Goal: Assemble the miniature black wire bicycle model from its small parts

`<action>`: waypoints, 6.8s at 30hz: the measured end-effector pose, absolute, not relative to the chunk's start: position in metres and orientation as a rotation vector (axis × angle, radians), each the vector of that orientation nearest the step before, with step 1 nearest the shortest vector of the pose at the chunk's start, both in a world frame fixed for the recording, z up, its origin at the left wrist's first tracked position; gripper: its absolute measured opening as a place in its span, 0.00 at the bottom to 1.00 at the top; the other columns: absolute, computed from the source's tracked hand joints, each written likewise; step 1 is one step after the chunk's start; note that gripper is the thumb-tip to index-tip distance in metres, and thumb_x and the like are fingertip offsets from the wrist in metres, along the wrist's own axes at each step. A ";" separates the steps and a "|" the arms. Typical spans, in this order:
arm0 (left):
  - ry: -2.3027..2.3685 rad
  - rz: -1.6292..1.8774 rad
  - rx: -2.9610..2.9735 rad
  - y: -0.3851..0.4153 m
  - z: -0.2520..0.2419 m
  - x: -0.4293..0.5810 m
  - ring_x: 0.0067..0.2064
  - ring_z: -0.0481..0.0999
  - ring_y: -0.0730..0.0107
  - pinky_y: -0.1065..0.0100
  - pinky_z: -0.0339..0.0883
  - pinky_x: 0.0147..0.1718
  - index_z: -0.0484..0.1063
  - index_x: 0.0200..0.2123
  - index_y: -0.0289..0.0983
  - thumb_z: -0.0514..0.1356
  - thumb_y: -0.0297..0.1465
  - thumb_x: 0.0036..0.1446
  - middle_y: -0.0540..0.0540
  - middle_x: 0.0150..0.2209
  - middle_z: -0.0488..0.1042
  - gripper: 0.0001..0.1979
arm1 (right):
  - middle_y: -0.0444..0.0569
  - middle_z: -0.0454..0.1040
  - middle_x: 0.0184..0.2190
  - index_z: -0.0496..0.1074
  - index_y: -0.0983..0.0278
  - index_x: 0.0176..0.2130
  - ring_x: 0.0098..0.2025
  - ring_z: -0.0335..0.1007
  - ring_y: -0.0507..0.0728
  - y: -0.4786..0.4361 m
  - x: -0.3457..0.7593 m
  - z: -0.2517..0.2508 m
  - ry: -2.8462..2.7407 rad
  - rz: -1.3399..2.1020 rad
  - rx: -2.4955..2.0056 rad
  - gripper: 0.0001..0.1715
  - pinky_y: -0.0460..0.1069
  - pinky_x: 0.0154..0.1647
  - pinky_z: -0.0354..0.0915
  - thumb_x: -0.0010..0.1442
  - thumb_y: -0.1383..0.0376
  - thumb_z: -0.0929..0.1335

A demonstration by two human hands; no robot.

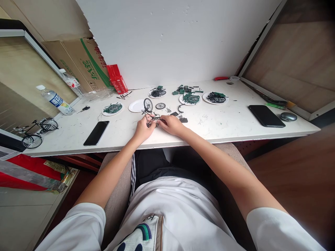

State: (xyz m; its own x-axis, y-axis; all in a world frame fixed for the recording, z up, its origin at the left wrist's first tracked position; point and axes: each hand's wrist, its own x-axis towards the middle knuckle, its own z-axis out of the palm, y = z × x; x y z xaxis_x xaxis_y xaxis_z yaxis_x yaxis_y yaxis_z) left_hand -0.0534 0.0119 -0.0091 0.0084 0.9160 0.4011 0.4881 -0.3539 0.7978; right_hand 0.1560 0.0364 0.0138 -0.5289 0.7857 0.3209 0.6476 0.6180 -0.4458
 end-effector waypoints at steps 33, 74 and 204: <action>1.446 1.299 1.866 0.012 -0.009 -0.053 0.43 0.84 0.59 0.59 0.81 0.47 0.76 0.53 0.40 0.67 0.35 0.63 0.46 0.38 0.82 0.16 | 0.54 0.82 0.35 0.77 0.65 0.41 0.34 0.71 0.58 0.036 0.156 0.015 -2.353 0.373 -1.129 0.20 0.50 0.36 0.52 0.79 0.56 0.63; 1.462 1.285 1.865 0.012 -0.009 -0.053 0.43 0.85 0.58 0.59 0.81 0.47 0.76 0.53 0.39 0.66 0.33 0.63 0.45 0.38 0.83 0.15 | 0.53 0.81 0.34 0.77 0.64 0.40 0.33 0.70 0.57 0.038 0.156 0.012 -2.351 0.348 -1.108 0.20 0.50 0.35 0.51 0.79 0.56 0.64; 1.471 1.278 1.880 0.012 -0.008 -0.054 0.41 0.85 0.60 0.61 0.79 0.47 0.75 0.52 0.40 0.67 0.34 0.63 0.46 0.39 0.84 0.15 | 0.48 0.79 0.29 0.69 0.62 0.56 0.33 0.73 0.62 0.042 0.157 0.003 -2.250 0.473 -1.035 0.18 0.50 0.37 0.56 0.77 0.54 0.61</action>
State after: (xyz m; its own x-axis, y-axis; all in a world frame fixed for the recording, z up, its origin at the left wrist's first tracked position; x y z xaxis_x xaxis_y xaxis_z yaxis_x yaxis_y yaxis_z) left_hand -0.0544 0.0125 -0.0080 0.0123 0.9178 0.3968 0.5213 -0.3445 0.7807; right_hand 0.1571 0.0421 0.0034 -0.5082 0.7734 0.3790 0.5552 0.6306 -0.5422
